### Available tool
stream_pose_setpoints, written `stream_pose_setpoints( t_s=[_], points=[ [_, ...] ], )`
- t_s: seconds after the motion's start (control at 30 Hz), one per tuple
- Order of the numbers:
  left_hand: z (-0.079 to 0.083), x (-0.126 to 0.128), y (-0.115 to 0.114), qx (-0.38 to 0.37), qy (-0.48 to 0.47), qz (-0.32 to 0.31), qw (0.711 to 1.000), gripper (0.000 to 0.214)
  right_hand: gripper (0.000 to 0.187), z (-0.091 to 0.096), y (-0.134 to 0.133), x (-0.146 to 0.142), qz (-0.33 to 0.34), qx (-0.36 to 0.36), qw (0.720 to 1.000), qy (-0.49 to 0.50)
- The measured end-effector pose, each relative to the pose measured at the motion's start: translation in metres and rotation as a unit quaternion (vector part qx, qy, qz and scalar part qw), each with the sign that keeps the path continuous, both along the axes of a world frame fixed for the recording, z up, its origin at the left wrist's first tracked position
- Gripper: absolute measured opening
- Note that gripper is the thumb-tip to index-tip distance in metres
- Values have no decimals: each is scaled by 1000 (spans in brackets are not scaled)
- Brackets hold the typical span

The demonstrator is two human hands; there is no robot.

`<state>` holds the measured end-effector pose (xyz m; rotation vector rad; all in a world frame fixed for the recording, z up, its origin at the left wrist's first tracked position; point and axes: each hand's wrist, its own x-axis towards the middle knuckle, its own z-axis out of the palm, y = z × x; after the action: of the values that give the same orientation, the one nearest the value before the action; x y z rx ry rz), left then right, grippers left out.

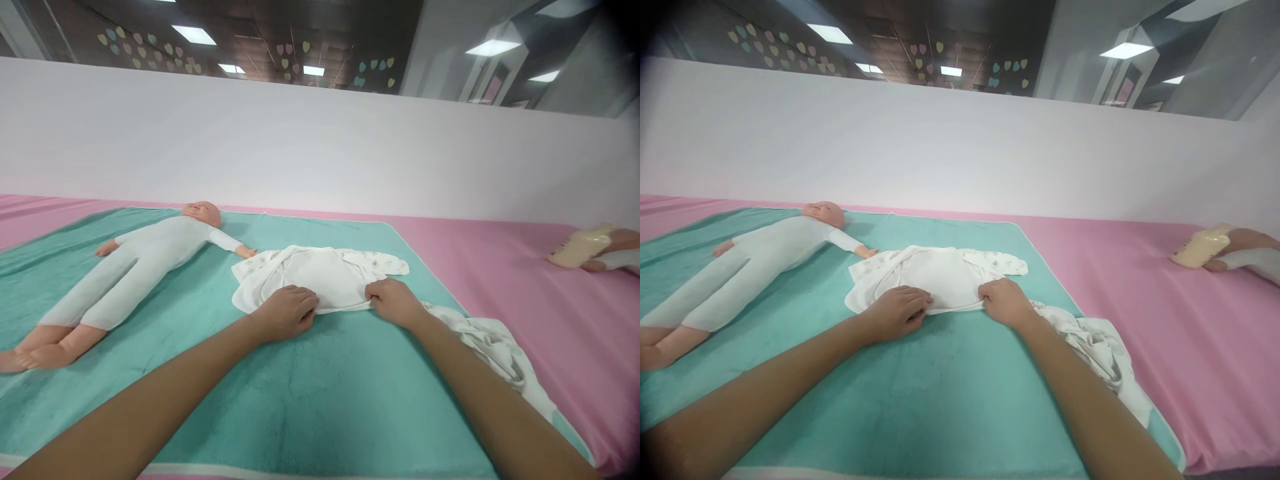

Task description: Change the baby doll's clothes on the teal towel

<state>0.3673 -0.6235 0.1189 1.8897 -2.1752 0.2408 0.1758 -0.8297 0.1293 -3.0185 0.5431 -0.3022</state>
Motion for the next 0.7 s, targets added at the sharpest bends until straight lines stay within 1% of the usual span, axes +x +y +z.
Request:
stream_pose_setpoints(
  t_s=[0.13, 0.3, 0.4, 0.6, 0.7],
  points=[
    [2, 0, -1, 5, -26, 15, 1000, 17, 24, 4, 1, -2, 30, 19, 999, 11],
    [2, 2, -1, 14, -51, 41, 998, 22, 25, 7, 2, -4, 23, 33, 999, 12],
    [2, 4, 0, 29, -49, 62, 996, 27, 26, 8, 3, -5, 22, 17, 1000, 6],
    [3, 6, 1, 70, -43, 77, 994, 34, 27, 8, 8, -3, 9, -5, 1000, 4],
    [3, 6, 0, 80, -49, 89, 992, 37, 37, 5, 9, -1, 8, -14, 1000, 14]
  ],
)
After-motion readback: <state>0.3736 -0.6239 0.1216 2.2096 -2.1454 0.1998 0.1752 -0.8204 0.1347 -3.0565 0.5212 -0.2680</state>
